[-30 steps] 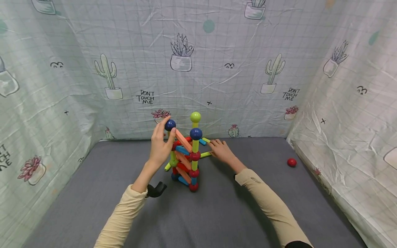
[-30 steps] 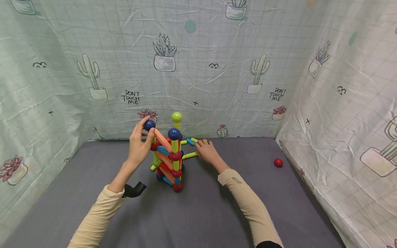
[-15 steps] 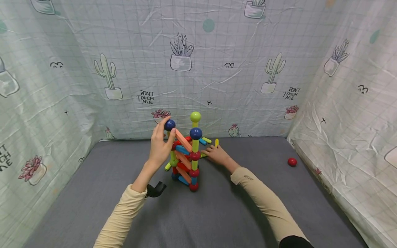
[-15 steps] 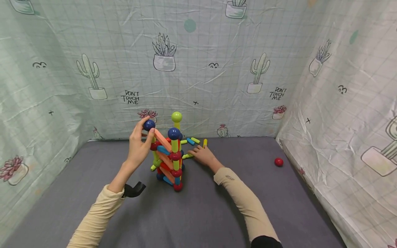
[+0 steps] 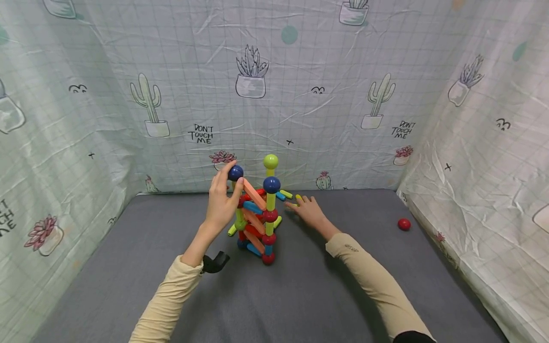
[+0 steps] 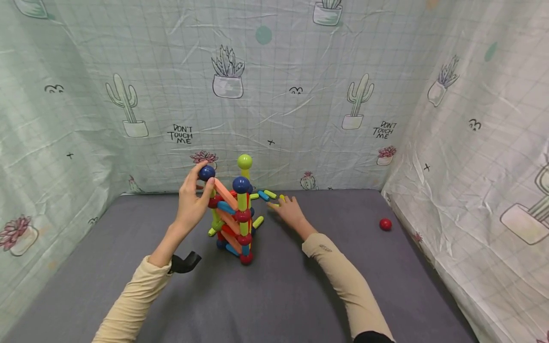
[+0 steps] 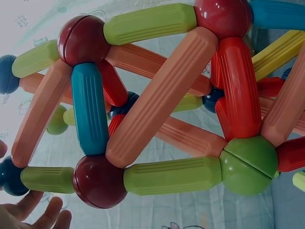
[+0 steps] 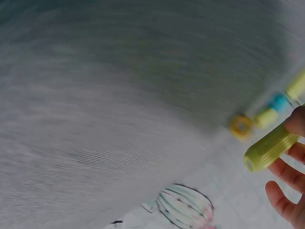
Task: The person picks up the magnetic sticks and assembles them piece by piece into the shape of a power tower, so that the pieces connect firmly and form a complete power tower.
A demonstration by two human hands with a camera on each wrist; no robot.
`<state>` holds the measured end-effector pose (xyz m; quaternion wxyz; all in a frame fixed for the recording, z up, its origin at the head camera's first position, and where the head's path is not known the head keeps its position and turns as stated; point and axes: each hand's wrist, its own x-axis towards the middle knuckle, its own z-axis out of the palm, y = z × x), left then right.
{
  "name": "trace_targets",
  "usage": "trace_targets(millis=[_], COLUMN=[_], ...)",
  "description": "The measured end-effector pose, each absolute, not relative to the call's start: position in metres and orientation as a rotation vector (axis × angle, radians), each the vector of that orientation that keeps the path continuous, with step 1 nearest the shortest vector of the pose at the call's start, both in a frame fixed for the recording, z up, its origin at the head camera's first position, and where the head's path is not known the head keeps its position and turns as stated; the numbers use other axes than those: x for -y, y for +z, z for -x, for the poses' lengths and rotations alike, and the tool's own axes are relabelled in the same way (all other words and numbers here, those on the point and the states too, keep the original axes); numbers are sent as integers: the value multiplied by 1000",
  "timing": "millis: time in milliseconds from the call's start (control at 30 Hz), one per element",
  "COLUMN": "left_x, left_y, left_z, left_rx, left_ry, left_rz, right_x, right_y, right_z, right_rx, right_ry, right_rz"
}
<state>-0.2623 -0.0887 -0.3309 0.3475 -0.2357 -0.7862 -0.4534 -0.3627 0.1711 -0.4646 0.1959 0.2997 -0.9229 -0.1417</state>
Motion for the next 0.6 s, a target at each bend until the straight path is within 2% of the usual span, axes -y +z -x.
trace_targets(millis=[133, 233, 433, 600], left_x=[88, 89, 90, 91], left_y=[-331, -332, -334, -334], left_z=[263, 265, 266, 266], left_rx=[2025, 2016, 2007, 1995], left_ry=[-1175, -1172, -1168, -1161], left_rz=[618, 621, 620, 622], right_x=[-169, -165, -152, -131], right_y=[-426, -375, -271, -223], right_z=[361, 353, 324, 308], right_rx=[2582, 2509, 2236, 2145], right_ry=[-55, 266, 649, 739], right_rz=[-776, -806, -1003, -1220])
